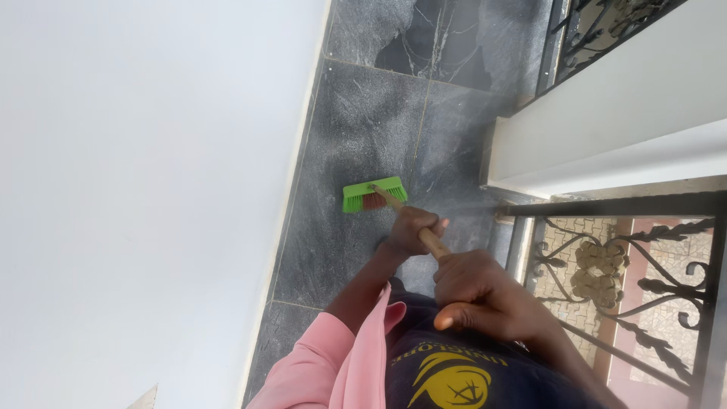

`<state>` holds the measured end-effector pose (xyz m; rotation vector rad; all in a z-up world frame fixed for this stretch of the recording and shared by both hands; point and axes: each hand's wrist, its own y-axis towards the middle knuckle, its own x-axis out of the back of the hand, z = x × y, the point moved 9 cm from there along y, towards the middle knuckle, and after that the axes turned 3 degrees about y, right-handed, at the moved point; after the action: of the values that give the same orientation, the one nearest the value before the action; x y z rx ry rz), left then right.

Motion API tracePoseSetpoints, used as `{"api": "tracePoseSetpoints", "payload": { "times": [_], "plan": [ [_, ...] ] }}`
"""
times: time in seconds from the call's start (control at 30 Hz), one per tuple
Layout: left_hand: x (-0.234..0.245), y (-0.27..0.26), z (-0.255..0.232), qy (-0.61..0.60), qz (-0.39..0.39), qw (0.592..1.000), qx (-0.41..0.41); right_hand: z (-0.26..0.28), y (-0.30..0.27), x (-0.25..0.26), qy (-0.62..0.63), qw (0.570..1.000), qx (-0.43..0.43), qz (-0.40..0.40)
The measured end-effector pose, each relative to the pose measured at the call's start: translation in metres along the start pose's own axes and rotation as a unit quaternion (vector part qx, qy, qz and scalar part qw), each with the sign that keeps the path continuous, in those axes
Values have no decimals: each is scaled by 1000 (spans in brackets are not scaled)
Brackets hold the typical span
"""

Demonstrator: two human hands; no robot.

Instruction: The person sweeps a balcony floor using a broom, pushing the bristles across the tiled surface to gather debris near a metal railing and a glass door.

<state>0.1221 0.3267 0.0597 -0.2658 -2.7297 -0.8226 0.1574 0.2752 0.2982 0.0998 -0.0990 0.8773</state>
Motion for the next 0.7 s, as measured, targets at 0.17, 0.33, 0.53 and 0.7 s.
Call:
{"api": "tracePoseSetpoints", "payload": {
  "times": [0.17, 0.33, 0.53, 0.7],
  "plan": [
    [-5, -1, 77, 68, 39, 997, -11, -55, 13, -22, -105, 993, 26, 40],
    [3, 21, 104, 100, 75, 992, -23, -110, 21, -9, -182, 978, 15, -104],
    [14, 88, 51, 55, -26, 998, 19, -38, 13, 43, -79, 971, 60, -218],
    [40, 127, -22, -15, -32, 999, -20, 67, 26, 88, -11, 966, 196, -169]
  ]
}}
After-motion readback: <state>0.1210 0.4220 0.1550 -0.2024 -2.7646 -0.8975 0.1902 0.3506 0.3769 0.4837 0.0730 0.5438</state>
